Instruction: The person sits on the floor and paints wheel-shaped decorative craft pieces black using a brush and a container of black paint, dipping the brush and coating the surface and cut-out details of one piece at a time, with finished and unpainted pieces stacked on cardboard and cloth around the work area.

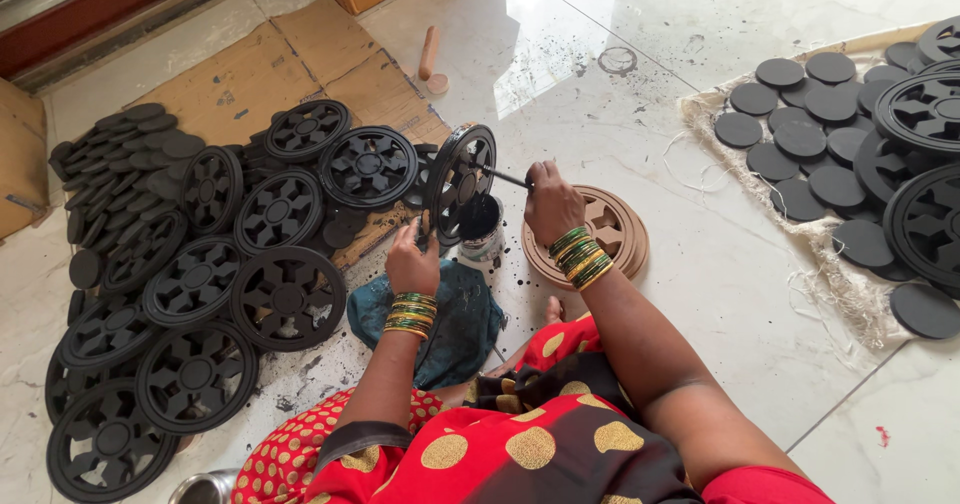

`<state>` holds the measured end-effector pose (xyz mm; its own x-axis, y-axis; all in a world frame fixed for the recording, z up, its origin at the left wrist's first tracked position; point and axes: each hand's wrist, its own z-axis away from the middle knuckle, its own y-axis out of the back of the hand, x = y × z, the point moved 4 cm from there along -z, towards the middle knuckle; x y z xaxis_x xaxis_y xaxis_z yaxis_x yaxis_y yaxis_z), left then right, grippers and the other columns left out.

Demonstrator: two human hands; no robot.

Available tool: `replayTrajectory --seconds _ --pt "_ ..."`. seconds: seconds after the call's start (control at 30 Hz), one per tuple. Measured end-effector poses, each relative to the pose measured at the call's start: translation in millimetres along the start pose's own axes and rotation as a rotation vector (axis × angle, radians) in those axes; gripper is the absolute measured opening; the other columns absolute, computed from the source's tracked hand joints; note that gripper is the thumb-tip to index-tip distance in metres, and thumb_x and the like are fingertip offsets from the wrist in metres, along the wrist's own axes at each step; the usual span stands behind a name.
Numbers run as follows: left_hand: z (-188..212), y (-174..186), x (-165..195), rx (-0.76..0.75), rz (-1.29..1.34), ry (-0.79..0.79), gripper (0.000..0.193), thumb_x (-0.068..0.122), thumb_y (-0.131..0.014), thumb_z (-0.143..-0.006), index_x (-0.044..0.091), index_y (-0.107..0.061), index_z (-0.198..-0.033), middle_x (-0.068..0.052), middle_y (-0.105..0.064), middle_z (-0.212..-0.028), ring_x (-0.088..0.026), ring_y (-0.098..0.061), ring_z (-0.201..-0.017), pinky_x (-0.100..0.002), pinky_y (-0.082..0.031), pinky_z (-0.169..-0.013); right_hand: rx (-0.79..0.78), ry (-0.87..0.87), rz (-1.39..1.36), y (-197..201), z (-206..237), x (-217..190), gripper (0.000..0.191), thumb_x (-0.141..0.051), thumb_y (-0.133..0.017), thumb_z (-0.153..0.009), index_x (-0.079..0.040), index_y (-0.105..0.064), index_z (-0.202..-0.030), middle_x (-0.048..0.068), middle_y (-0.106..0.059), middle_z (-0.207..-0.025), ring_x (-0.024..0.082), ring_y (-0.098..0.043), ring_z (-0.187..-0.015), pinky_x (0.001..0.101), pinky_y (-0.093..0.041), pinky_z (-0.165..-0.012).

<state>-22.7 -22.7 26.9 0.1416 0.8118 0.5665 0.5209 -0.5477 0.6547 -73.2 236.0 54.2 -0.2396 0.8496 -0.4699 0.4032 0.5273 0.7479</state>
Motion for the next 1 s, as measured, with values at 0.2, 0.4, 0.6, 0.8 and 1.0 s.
replayTrajectory --seconds 0.2,0.4,0.6,0.8,1.0 --pt "1 -1 -2 0.012 -0.015 -0.012 0.044 0.023 -0.074 -0.089 -0.001 -0.068 -0.126 -0.018 -0.070 -0.116 -0.038 -0.069 -0.102 -0.046 -0.054 -0.087 -0.188 -0.075 0.037 1 0 -1 0.028 -0.019 -0.054 -0.100 -0.017 -0.064 -0.127 0.014 -0.074 -0.086 0.035 -0.072 -0.074 0.0478 -0.056 -0.068" --pt "1 0 -1 0.023 -0.035 -0.014 0.044 0.026 -0.073 -0.090 -0.001 -0.069 -0.124 -0.018 -0.070 -0.115 -0.038 -0.069 -0.100 -0.046 -0.054 -0.085 -0.086 -0.160 -0.048 28 -3 -3 0.028 -0.029 -0.061 -0.097 -0.025 -0.074 -0.121 0.012 -0.075 -0.078 0.032 -0.072 -0.072 0.0453 -0.055 -0.070" --pt "-1 2 0 0.013 -0.016 0.010 0.043 0.025 -0.074 -0.090 -0.001 -0.070 -0.123 -0.016 -0.071 -0.114 -0.037 -0.069 -0.097 -0.045 -0.055 -0.083 0.009 -0.137 -0.125 45 -2 -9 0.026 -0.033 -0.066 -0.093 -0.026 -0.080 -0.114 0.010 -0.072 -0.069 0.029 -0.071 -0.064 0.0423 -0.055 -0.064" --pt "-3 1 -1 -0.048 -0.014 0.058 0.049 0.023 -0.078 -0.083 0.000 -0.069 -0.125 -0.014 -0.071 -0.114 -0.032 -0.072 -0.082 -0.043 -0.056 -0.079 0.025 -0.125 -0.178 43 -6 -5 0.025 -0.031 -0.067 -0.093 -0.024 -0.079 -0.114 0.006 -0.073 -0.066 0.025 -0.069 -0.057 0.0391 -0.053 -0.059" --pt "-3 3 1 -0.001 -0.029 -0.003 0.049 0.023 -0.081 -0.081 0.001 -0.071 -0.123 -0.014 -0.071 -0.110 -0.030 -0.071 -0.076 -0.042 -0.056 -0.076 -0.071 -0.215 -0.319 38 -13 9 0.026 -0.031 -0.068 -0.094 -0.019 -0.079 -0.114 0.005 -0.069 -0.058 0.017 -0.064 -0.052 0.0345 -0.050 -0.056"
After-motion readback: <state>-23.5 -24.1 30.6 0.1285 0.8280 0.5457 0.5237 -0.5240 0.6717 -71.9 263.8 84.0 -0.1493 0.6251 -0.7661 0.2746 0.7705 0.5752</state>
